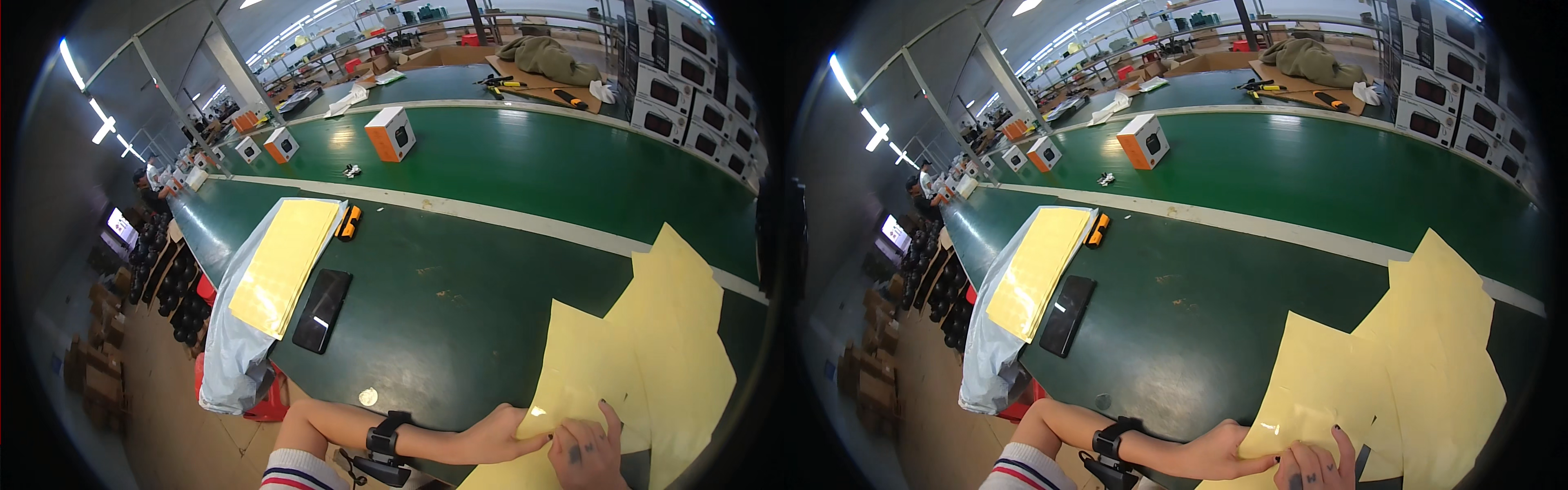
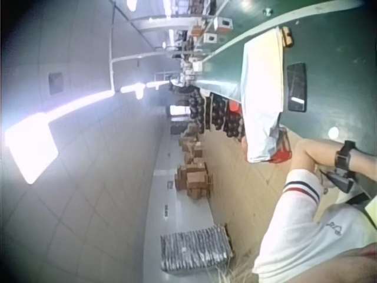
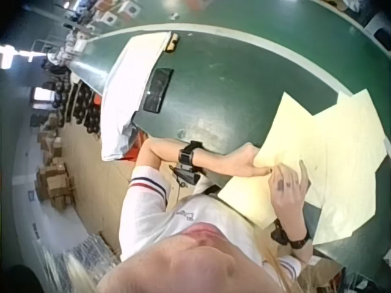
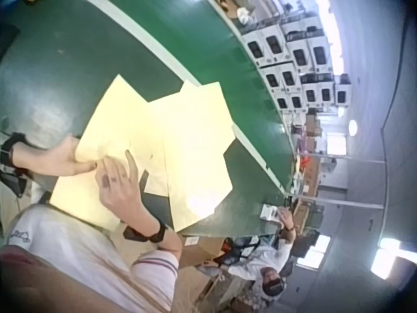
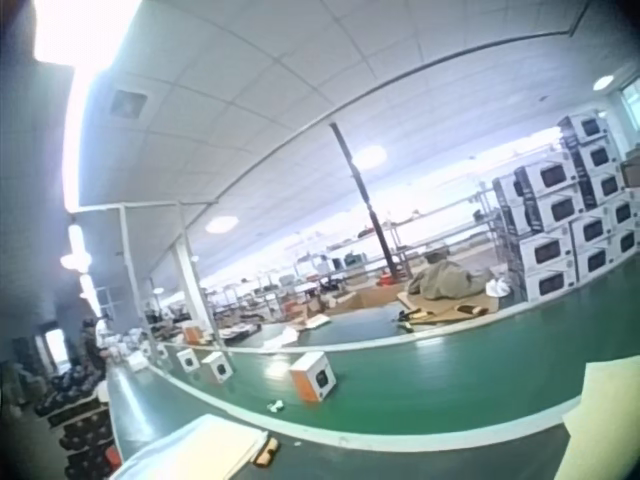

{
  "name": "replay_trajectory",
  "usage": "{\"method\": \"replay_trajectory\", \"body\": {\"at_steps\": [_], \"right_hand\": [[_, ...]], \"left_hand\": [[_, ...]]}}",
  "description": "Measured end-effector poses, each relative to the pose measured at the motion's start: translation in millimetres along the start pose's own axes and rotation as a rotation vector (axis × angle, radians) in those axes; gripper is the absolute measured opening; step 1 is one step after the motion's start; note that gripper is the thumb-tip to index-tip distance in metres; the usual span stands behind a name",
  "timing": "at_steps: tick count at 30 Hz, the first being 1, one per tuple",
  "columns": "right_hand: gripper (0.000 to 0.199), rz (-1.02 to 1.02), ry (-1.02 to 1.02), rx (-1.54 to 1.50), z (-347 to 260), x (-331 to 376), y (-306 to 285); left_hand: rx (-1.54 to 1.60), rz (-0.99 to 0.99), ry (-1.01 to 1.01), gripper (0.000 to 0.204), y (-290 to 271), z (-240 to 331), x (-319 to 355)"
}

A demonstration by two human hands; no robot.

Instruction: Peeling circular stickers from a sheet and applying them to small cardboard boxes.

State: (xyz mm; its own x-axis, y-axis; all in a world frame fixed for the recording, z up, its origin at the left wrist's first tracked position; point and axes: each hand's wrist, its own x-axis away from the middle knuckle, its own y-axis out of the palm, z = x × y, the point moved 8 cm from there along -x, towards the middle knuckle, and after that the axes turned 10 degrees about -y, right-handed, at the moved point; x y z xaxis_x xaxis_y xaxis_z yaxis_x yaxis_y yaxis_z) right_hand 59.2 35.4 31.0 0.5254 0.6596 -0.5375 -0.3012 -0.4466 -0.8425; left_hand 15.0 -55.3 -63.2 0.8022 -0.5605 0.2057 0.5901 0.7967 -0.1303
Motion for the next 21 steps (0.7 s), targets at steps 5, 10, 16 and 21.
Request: {"method": "replay_trajectory", "body": {"at_steps": [5,10,16,21], "right_hand": [[0.016,-0.015,0.009,-0.007,1.6,3.4,-2.1],[0.025,-0.046,0.197,-0.099,19.4,29.4,25.0],[0.02,0.091,0.282,-0.381,47.6,16.3,14.1],[0.021,0.094,0.346,-0.553,56.4,23.7,16.8]], "left_hand": [[0.007,-0.03,-0.071,0.024,6.9,-8.2,1.8],[0.011,0.01,0.015,0.027,0.3,-0.5,2.6],[-0.03,-0.027,-0.082,0.025,-9.4,6.9,0.2],[0.024,-0.042,-0.073,0.02,-4.3,3.5,-3.6]]}}
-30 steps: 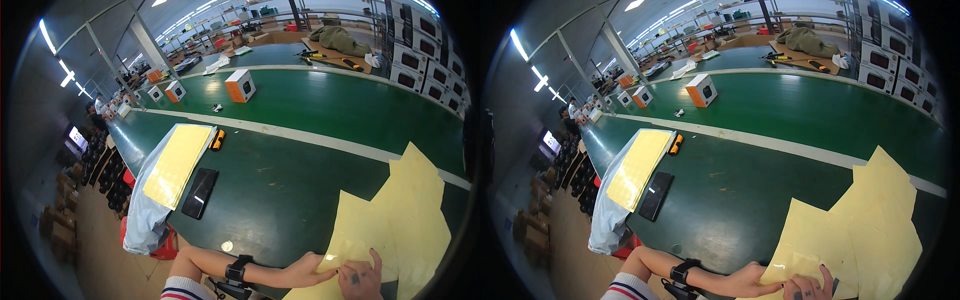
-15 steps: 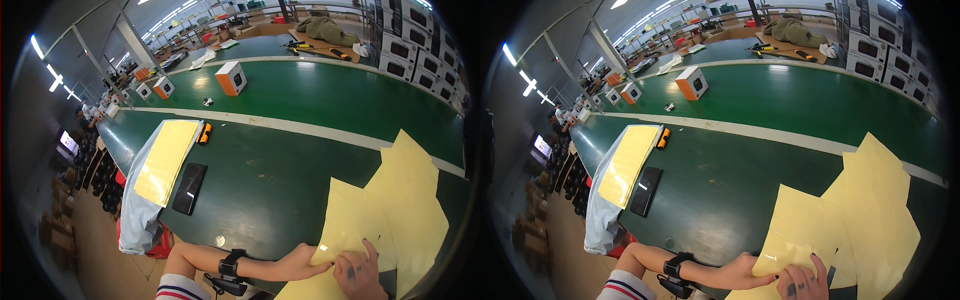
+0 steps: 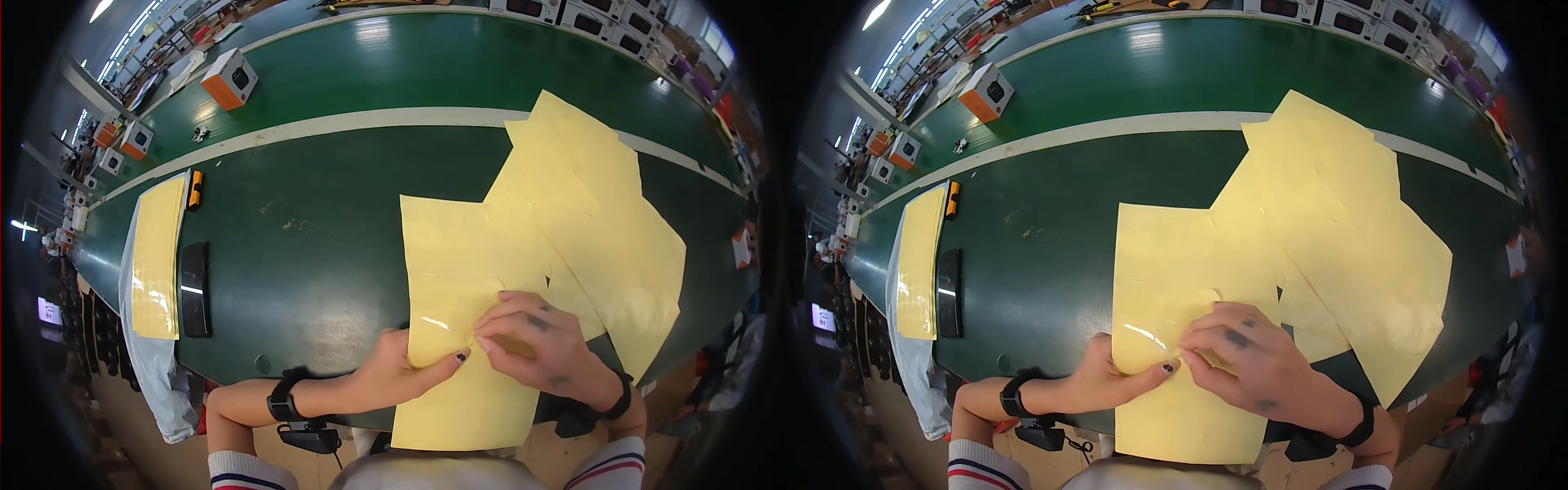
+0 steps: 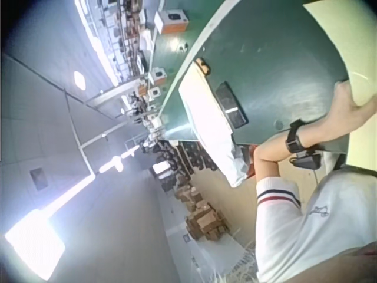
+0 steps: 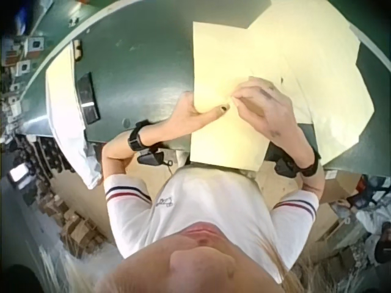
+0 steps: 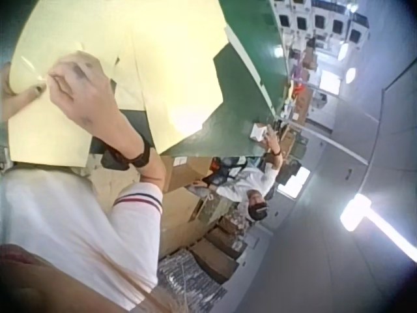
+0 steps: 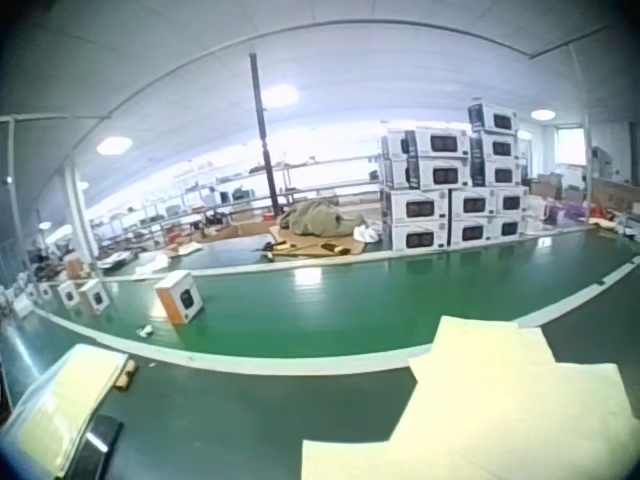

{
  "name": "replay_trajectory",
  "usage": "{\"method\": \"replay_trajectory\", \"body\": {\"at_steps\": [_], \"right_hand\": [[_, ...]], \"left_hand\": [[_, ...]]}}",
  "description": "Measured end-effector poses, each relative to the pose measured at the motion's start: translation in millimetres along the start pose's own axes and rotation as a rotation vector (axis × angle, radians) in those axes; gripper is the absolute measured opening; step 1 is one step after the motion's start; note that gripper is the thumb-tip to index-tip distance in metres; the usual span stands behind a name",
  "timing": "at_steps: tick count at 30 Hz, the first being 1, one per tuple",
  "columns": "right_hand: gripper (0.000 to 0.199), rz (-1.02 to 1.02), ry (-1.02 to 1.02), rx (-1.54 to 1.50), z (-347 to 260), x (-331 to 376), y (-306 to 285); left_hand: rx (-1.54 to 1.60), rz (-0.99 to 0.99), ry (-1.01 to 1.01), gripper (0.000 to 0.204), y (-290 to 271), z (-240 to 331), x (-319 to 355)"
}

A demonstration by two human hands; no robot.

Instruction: Peeling circular stickers from a sheet and applying them to small cardboard boxes.

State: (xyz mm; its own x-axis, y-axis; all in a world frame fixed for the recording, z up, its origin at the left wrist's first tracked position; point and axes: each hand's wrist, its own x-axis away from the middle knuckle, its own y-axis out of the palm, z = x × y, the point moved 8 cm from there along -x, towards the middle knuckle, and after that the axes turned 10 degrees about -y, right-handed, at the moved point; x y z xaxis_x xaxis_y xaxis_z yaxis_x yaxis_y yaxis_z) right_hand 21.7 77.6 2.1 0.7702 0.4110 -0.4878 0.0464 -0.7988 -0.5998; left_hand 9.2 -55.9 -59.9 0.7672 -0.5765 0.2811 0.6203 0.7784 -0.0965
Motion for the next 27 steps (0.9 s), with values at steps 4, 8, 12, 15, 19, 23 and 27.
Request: {"method": "replay_trajectory", "body": {"at_steps": [4,8,12,15,19,23,27], "right_hand": [[0.021,-0.074,-0.139,0.139,-16.8,-2.7,8.1],[0.023,-0.14,-0.151,0.179,-18.3,-2.2,13.7],[0.023,-0.147,-0.204,0.178,-23.4,3.3,13.9],[0.019,-0.141,-0.153,0.107,-22.6,3.1,13.3],[0.018,-0.099,-0.101,0.08,-21.4,-0.8,16.0],[0.018,-0.065,-0.044,0.152,-23.9,0.9,14.4],[0.018,-0.079,-0.039,0.182,-23.9,-1.2,11.5]], "left_hand": [[-0.065,-0.034,-0.062,0.023,-2.8,-2.9,1.6],[-0.06,-0.022,0.008,0.027,1.8,0.6,7.4],[-0.034,0.063,0.187,0.024,4.6,6.6,6.9],[-0.023,-0.022,0.039,0.023,8.7,2.4,5.0],[-0.034,-0.015,0.075,0.022,6.4,0.0,7.5],[-0.033,-0.055,0.063,0.022,9.3,3.1,4.0],[-0.07,-0.099,0.019,0.021,12.3,2.8,3.7]]}}
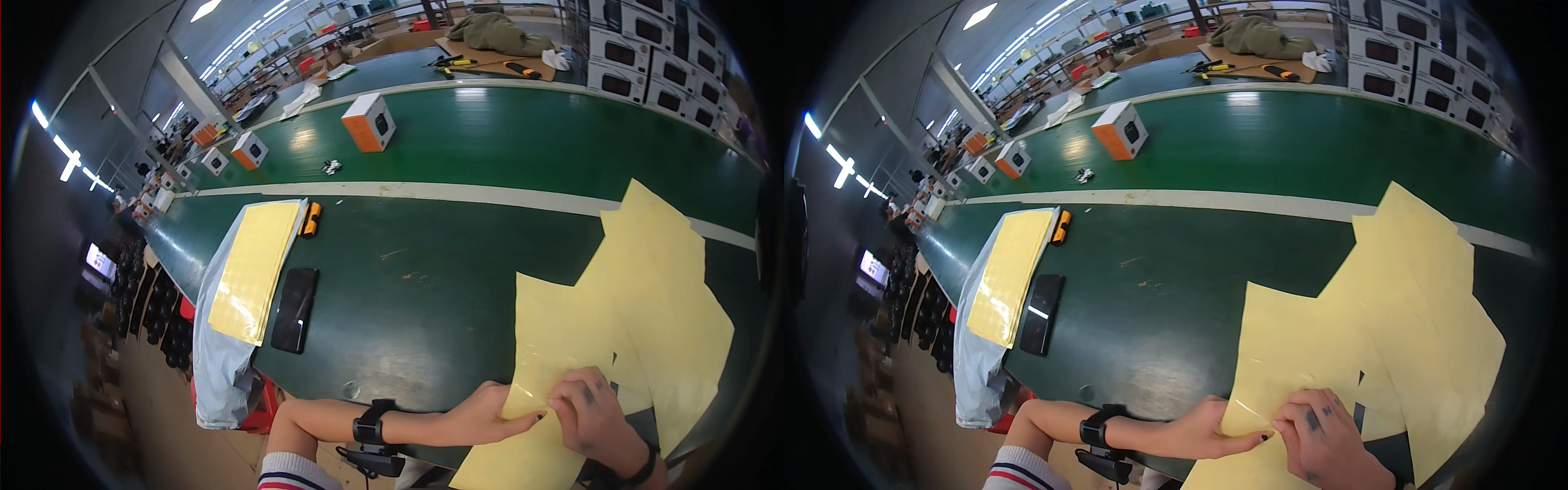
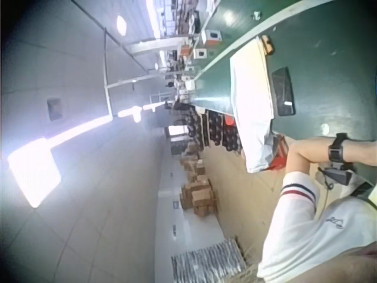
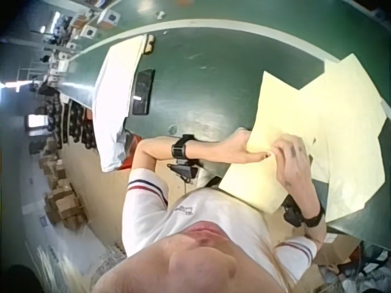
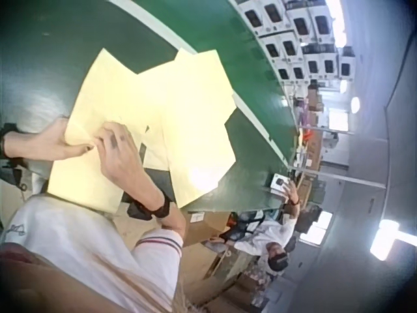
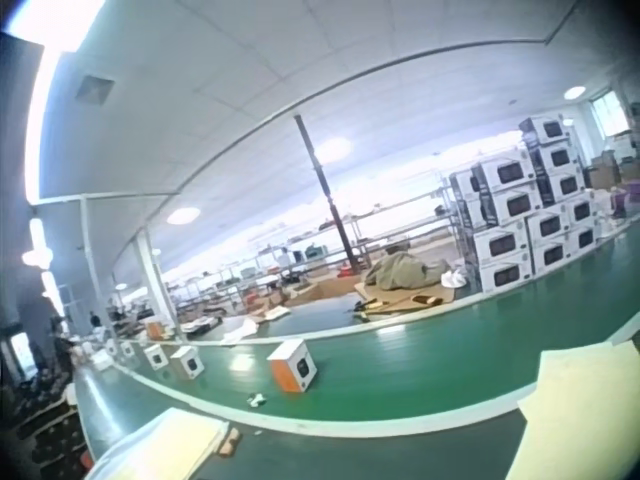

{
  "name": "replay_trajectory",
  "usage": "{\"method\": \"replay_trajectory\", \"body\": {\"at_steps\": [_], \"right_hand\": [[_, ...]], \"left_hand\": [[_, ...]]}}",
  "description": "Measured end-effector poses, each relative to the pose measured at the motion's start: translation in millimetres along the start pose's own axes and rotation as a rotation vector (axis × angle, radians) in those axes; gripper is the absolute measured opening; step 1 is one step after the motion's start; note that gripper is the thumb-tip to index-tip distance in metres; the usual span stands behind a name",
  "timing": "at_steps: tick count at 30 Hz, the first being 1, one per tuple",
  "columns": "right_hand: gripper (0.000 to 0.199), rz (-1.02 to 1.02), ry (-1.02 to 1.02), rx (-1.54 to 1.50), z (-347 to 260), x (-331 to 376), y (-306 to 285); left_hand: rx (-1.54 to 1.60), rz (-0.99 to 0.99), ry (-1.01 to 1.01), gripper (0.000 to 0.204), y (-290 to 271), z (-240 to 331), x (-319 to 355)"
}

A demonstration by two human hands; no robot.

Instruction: Peeling circular stickers from a sheet and applying them to small cardboard boxes.

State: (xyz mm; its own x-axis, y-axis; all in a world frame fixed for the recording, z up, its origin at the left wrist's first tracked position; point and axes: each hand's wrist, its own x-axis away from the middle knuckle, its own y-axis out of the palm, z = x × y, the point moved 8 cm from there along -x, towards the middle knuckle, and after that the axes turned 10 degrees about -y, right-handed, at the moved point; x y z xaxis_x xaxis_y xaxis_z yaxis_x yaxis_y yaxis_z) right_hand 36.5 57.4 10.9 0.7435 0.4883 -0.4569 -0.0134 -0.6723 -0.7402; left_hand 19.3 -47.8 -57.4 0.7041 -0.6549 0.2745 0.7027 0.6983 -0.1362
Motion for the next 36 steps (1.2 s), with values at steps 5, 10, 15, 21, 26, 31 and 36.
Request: {"method": "replay_trajectory", "body": {"at_steps": [5,10,15,21,26,31,36], "right_hand": [[0.018,0.014,-0.011,-0.048,2.3,-3.7,1.6],[0.012,0.059,0.044,-0.085,8.4,3.3,-0.3],[0.007,0.156,0.179,-0.209,23.2,3.2,-10.3],[0.006,0.1,0.299,-0.335,38.1,3.6,-7.8],[0.001,0.067,0.232,-0.402,46.9,2.9,8.7],[0.008,0.106,0.471,-0.583,57.2,11.8,15.0],[0.024,-0.022,0.431,-0.538,57.2,3.5,10.2]], "left_hand": [[0.043,0.028,-0.012,0.023,-3.7,-4.7,1.4],[0.0,0.024,0.063,0.023,-4.2,2.1,2.2],[-0.019,0.078,0.053,0.026,-17.2,12.5,3.6],[-0.072,0.535,0.169,0.057,-121.9,35.3,-14.5],[-0.763,1.06,0.367,0.066,-293.4,52.1,-51.4],[-0.758,1.31,-0.043,0.068,-416.3,96.6,-91.8],[-0.958,1.166,-0.376,0.064,-441.8,68.5,-127.3]]}}
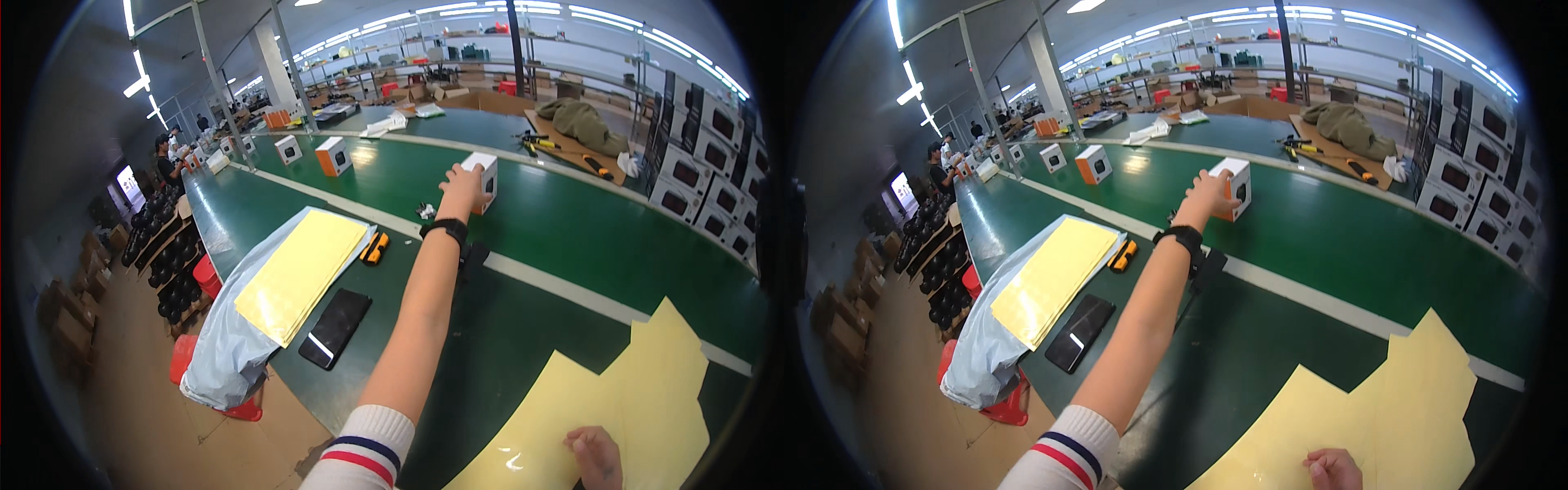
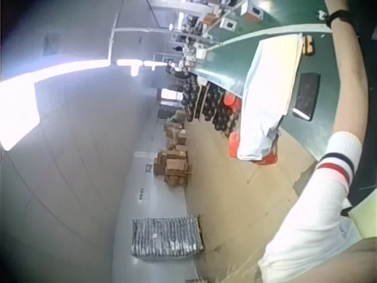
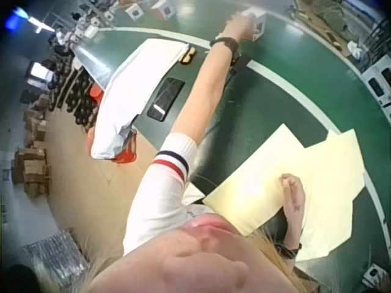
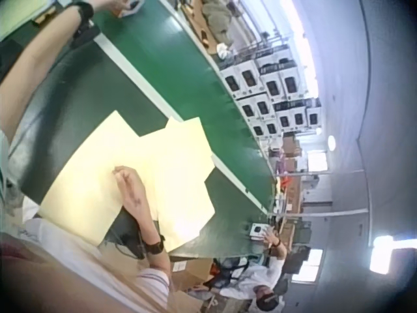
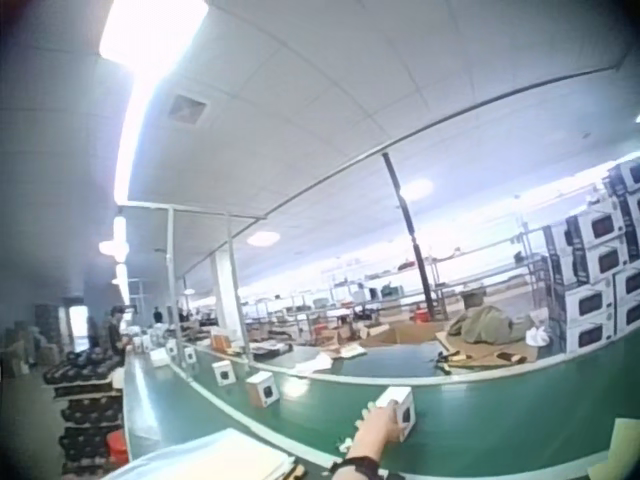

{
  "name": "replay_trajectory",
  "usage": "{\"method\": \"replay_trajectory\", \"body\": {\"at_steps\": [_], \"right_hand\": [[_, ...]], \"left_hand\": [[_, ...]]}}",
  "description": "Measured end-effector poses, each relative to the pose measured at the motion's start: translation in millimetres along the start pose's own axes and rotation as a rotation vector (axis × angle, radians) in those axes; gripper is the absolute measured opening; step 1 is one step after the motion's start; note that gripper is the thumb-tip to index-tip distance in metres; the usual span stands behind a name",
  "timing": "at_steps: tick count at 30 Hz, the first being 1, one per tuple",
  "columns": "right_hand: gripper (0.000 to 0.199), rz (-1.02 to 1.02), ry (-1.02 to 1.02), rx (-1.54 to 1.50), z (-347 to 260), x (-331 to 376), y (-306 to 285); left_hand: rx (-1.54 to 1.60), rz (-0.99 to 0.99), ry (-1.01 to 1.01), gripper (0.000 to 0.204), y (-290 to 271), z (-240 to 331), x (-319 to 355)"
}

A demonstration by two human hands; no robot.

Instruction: Peeling circular stickers from a sheet and applying them to small cardboard boxes.

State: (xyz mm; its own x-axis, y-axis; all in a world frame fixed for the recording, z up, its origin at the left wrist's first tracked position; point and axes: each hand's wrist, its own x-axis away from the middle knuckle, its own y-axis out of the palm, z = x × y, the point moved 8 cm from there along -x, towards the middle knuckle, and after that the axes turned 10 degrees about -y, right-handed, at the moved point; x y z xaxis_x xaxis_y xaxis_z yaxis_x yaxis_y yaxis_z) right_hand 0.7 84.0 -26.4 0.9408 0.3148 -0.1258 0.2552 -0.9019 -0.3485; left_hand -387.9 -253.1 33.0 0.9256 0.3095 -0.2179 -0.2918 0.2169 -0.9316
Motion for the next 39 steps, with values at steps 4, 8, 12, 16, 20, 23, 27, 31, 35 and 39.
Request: {"method": "replay_trajectory", "body": {"at_steps": [4,8,12,16,20,23,27,31,35,39], "right_hand": [[0.023,-0.01,0.064,-0.045,9.8,0.0,2.9],[0.024,-0.003,0.101,-0.105,18.3,2.5,3.3],[0.026,-0.01,0.15,-0.099,15.7,-0.1,6.5],[0.03,-0.007,0.185,-0.121,11.8,-0.6,7.1],[0.03,-0.009,0.159,-0.14,12.9,-2.8,7.6],[0.031,0.025,0.138,-0.157,17.5,0.7,4.1],[0.03,0.171,0.155,-0.263,23.1,15.3,-13.3],[0.01,0.416,0.103,-0.5,35.9,17.1,-33.4],[0.016,0.542,-0.028,-0.503,18.8,18.1,-56.7],[0.015,0.496,-0.115,-0.405,0.3,12.9,-61.1]], "left_hand": [[0.22,0.14,0.011,0.047,-4.6,-3.4,4.1],[0.251,0.254,0.116,0.045,-2.7,-3.2,-0.2],[0.326,0.307,0.081,0.051,8.1,-4.9,0.2],[0.42,0.427,0.131,0.05,-0.1,8.7,23.4],[0.518,0.432,0.273,0.047,-16.0,19.8,44.4],[0.592,0.319,0.347,0.044,-38.1,32.0,72.4],[0.694,0.227,0.528,0.042,-79.6,53.7,148.1],[0.958,-0.066,0.545,0.045,-93.2,40.5,239.4],[1.163,-0.328,0.808,0.045,-90.1,41.2,337.5],[1.169,-0.567,1.018,0.042,-81.5,53.4,401.9]]}}
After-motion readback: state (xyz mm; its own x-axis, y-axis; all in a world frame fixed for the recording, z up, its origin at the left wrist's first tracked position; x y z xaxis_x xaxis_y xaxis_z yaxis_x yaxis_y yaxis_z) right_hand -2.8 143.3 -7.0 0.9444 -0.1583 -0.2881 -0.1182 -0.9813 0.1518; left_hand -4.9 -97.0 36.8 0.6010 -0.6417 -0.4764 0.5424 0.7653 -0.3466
